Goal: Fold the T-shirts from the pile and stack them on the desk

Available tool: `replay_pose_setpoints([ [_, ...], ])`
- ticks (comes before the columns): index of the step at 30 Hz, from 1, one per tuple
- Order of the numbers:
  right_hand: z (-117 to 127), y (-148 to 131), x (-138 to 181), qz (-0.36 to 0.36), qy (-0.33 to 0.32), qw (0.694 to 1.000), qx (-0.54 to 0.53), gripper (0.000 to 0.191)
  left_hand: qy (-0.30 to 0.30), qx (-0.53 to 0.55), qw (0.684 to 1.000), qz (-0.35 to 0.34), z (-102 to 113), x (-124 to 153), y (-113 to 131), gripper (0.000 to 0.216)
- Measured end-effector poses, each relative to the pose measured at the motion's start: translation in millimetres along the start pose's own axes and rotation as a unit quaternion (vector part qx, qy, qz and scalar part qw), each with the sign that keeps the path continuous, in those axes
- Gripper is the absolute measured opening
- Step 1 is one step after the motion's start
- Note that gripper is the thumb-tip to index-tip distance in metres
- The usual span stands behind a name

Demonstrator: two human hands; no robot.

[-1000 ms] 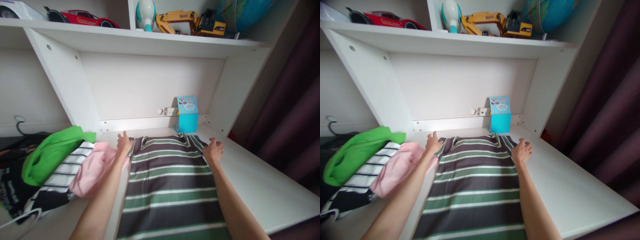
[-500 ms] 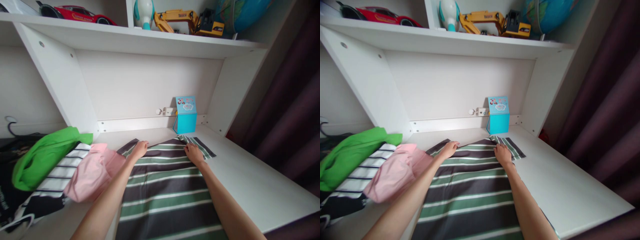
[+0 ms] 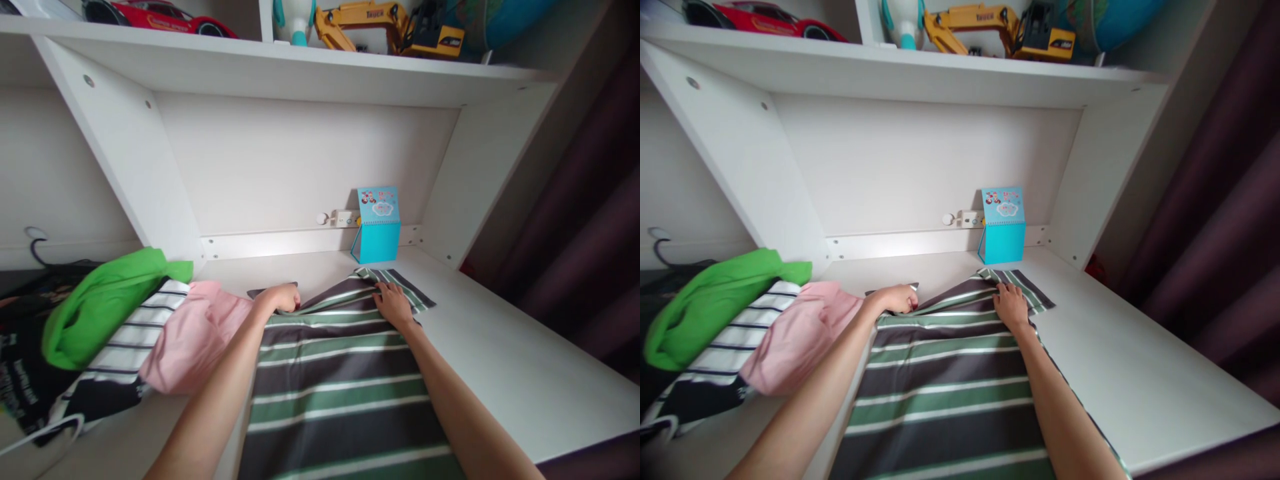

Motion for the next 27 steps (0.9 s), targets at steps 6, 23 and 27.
replay_pose_setpoints([
  [6, -1, 1, 0, 0.000, 0.002, 1.000, -0.002, 0.033, -0.051, -0.032, 0.998, 0.004, -10, 9, 15, 0.013],
  [23, -8, 3, 0, -0.008, -0.014, 1.000, 0.001, 0.042, 0.435, -0.005, 0.898, 0.072, 134, 71, -33, 0.026],
  [27, -13, -3, 0, 0.007, -0.033, 0.999, 0.001, 0.046, 0.467, 0.009, 0.862, 0.198, 121, 69, -64, 0.030],
])
Point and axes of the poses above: each hand's wrist, its own x-axis away from the middle knuckle, its own z-axis out of the back of the hand, y = z × x, the point moved 10 cm from there along -x, towards the middle knuckle, and after that the axes turned 6 degrees about y, right-handed, at the moved point
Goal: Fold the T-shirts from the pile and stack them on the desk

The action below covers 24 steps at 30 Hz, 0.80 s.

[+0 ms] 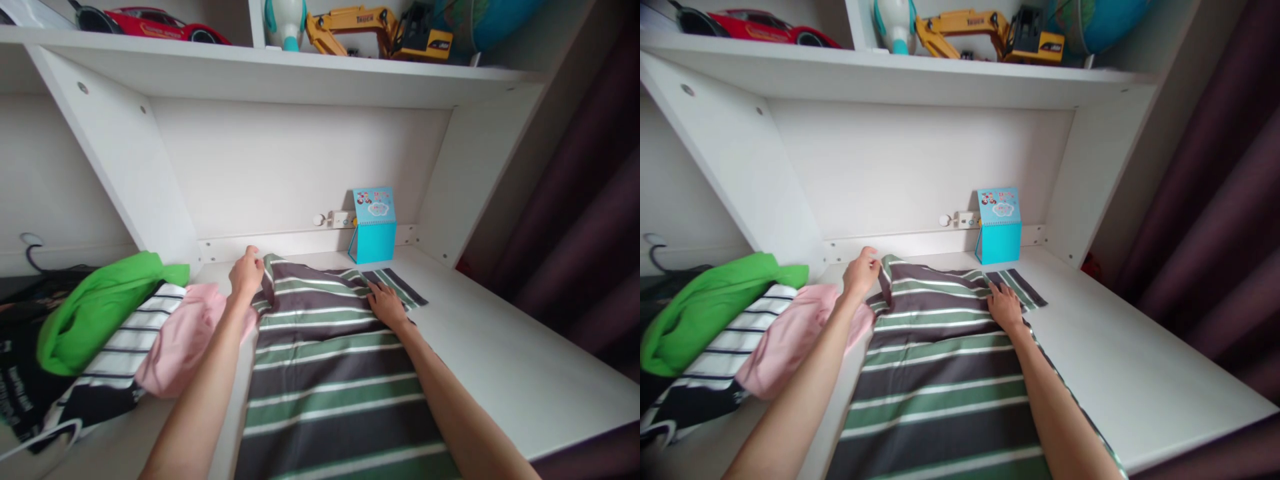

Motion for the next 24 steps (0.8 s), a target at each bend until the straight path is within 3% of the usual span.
replay_pose_setpoints([
  [2, -2, -1, 1, 0.003, -0.009, 1.000, 0.002, 0.044, -0.033, 0.001, 0.999, -0.027, -21, 6, 11, 0.040],
  [6, -4, 4, 3, -0.011, -0.023, 1.000, 0.009, 0.044, -0.149, 0.034, 0.981, -0.117, -69, 25, 39, 0.038],
  [10, -5, 17, 4, -0.046, -0.029, 0.998, 0.021, 0.045, -0.187, 0.019, 0.980, -0.066, -95, 24, 13, 0.045],
  [13, -6, 26, 4, -0.071, -0.028, 0.997, 0.027, 0.046, -0.210, 0.017, 0.977, -0.025, -104, 19, -17, 0.046],
  [16, -6, 33, 2, -0.091, -0.022, 0.995, 0.030, 0.046, -0.223, 0.020, 0.975, -0.019, -107, 17, -32, 0.046],
  [19, -6, 36, -1, -0.102, -0.017, 0.994, 0.032, 0.047, -0.227, 0.018, 0.973, -0.030, -110, 21, -33, 0.042],
  [22, -5, 37, -2, -0.099, -0.011, 0.994, 0.033, 0.047, -0.236, 0.036, 0.970, -0.050, -110, 26, -26, 0.019],
  [24, -4, 36, -1, -0.094, -0.006, 0.995, 0.034, 0.046, -0.242, 0.062, 0.966, -0.075, -106, 27, -17, 0.015],
])
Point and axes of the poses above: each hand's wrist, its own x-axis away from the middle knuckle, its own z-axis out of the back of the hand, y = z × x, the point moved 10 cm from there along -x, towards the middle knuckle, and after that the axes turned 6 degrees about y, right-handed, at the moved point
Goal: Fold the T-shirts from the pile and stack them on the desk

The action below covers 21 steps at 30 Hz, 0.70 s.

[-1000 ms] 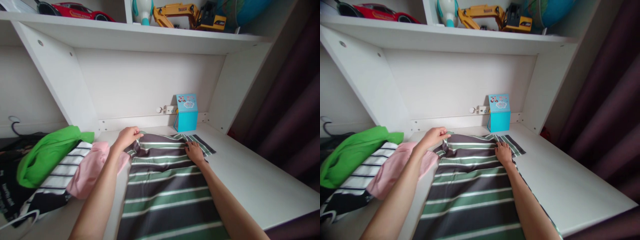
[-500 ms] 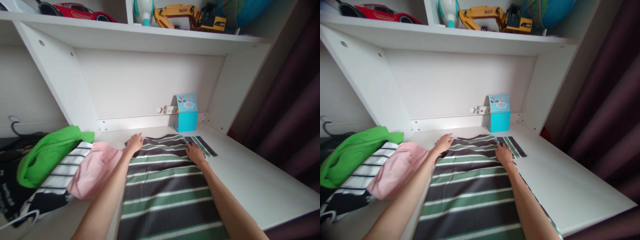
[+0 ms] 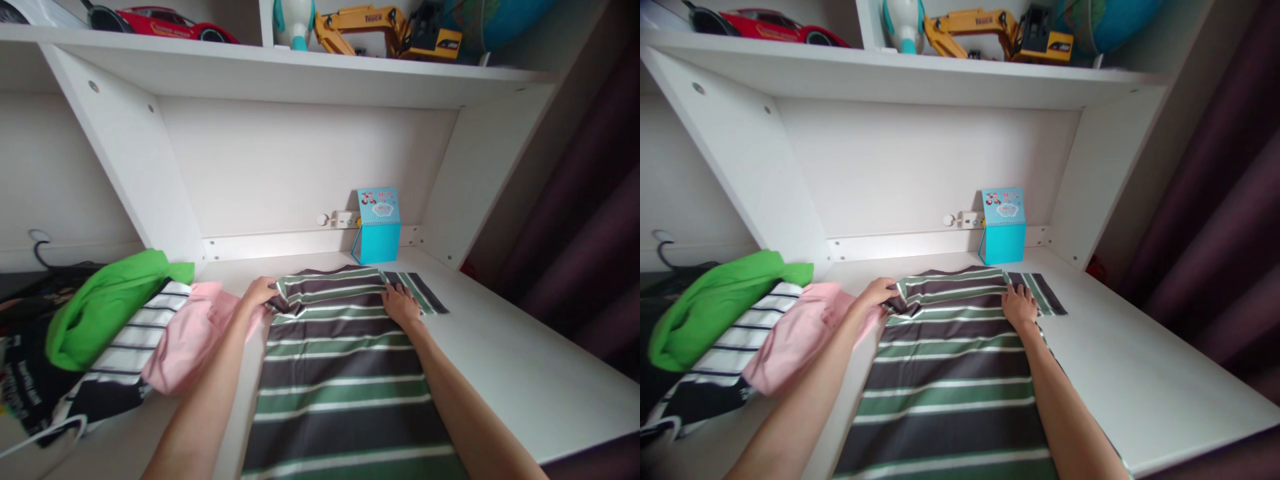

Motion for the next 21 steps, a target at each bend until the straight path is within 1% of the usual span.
replay_pose_setpoints([
  [2, 1, 0, 0, 0.004, 0.005, 1.000, 0.001, 0.046, 0.016, 0.034, 0.998, -0.045, 10, 1, 15, 0.020],
  [5, 1, 0, 0, 0.006, 0.008, 1.000, 0.002, 0.046, 0.066, 0.104, 0.983, -0.132, 38, 8, 48, 0.029],
  [6, 1, 0, 0, 0.007, 0.009, 1.000, 0.002, 0.046, 0.081, 0.112, 0.979, -0.152, 48, 12, 57, 0.030],
  [7, 1, -1, 0, 0.008, 0.010, 1.000, 0.002, 0.046, 0.094, 0.105, 0.976, -0.163, 57, 15, 65, 0.030],
  [9, 1, -1, 0, 0.011, 0.012, 1.000, 0.001, 0.046, 0.121, 0.055, 0.978, -0.161, 75, 21, 76, 0.029],
  [12, 1, -1, 1, 0.013, 0.011, 1.000, 0.001, 0.046, 0.160, -0.027, 0.976, -0.146, 100, 28, 84, 0.029],
  [14, 1, -1, 1, 0.014, 0.010, 1.000, 0.002, 0.045, 0.196, -0.074, 0.971, -0.117, 114, 30, 77, 0.032],
  [16, 1, -1, 2, 0.014, 0.009, 1.000, 0.004, 0.045, 0.233, -0.121, 0.962, -0.074, 122, 29, 60, 0.031],
  [17, 1, -2, 2, 0.014, 0.009, 1.000, 0.005, 0.045, 0.244, -0.143, 0.958, -0.047, 122, 27, 48, 0.029],
  [19, 3, -3, 2, 0.016, 0.010, 1.000, 0.006, 0.045, 0.233, -0.176, 0.956, 0.015, 113, 22, 23, 0.027],
  [21, 4, -5, 3, 0.018, 0.010, 1.000, 0.008, 0.045, 0.188, -0.180, 0.964, 0.057, 96, 15, 7, 0.030],
])
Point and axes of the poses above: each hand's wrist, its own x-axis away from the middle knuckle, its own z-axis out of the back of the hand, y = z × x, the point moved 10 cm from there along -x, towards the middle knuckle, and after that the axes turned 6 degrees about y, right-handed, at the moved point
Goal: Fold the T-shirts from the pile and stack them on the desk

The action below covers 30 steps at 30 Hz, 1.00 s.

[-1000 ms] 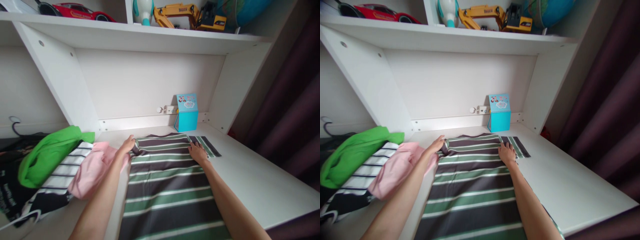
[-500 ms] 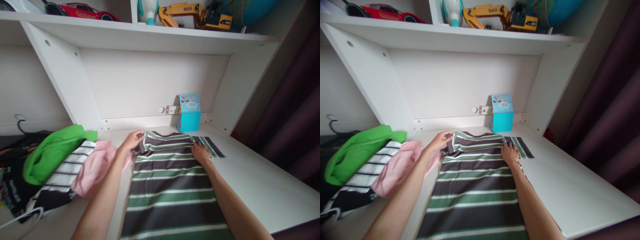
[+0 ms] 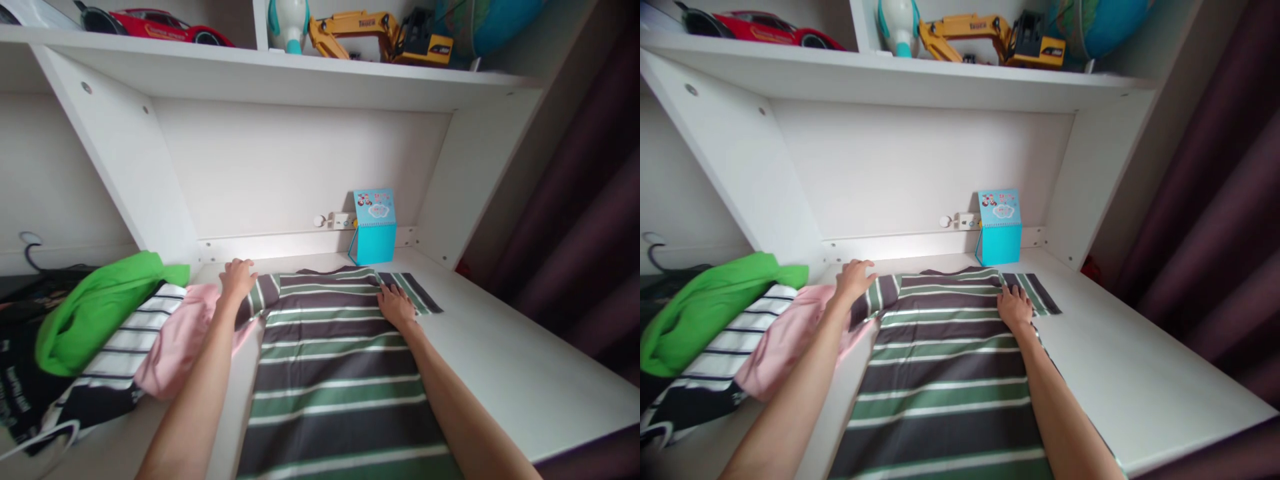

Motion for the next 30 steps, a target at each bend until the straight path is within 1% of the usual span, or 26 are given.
replay_pose_setpoints([
  [1, 1, -1, 0, 0.001, 0.000, 1.000, 0.001, 0.045, -0.026, 0.007, 1.000, -0.001, -10, 1, 4, 0.031],
  [2, 1, -2, 1, 0.001, 0.000, 1.000, 0.002, 0.045, -0.045, 0.019, 0.999, -0.015, -19, 4, 13, 0.031],
  [5, 2, -3, 2, 0.005, 0.000, 1.000, 0.005, 0.045, -0.068, 0.057, 0.992, -0.086, -35, 17, 59, 0.034],
  [7, 4, -4, 2, 0.007, -0.001, 1.000, 0.005, 0.046, -0.092, 0.089, 0.981, -0.144, -48, 33, 94, 0.039],
  [9, 8, -5, 2, 0.009, 0.002, 1.000, 0.006, 0.046, -0.153, 0.118, 0.961, -0.196, -70, 54, 120, 0.048],
  [10, 12, -7, 2, 0.013, 0.006, 1.000, 0.006, 0.046, -0.188, 0.123, 0.952, -0.207, -83, 64, 126, 0.053],
  [12, 19, -15, 2, 0.034, 0.018, 0.999, 0.003, 0.046, -0.245, 0.112, 0.943, -0.197, -104, 75, 123, 0.062],
  [14, 20, -30, 4, 0.068, 0.013, 0.998, -0.007, 0.046, -0.264, 0.089, 0.947, -0.162, -115, 75, 107, 0.067],
  [18, -4, -58, 11, 0.119, -0.058, 0.991, -0.030, 0.050, -0.280, 0.071, 0.952, -0.103, -120, 64, 75, 0.074],
  [21, -19, -70, 7, 0.130, -0.093, 0.986, -0.038, 0.055, -0.270, 0.066, 0.957, -0.077, -122, 56, 59, 0.073],
  [24, -21, -77, -4, 0.131, -0.108, 0.985, -0.042, 0.054, -0.240, 0.062, 0.967, -0.061, -123, 50, 51, 0.070],
  [27, -10, -85, -8, 0.126, -0.111, 0.985, -0.044, 0.052, -0.205, 0.047, 0.976, -0.054, -116, 43, 50, 0.066],
  [30, 11, -97, 9, 0.136, -0.104, 0.984, -0.049, 0.055, -0.199, 0.058, 0.975, -0.085, -107, 41, 64, 0.064],
])
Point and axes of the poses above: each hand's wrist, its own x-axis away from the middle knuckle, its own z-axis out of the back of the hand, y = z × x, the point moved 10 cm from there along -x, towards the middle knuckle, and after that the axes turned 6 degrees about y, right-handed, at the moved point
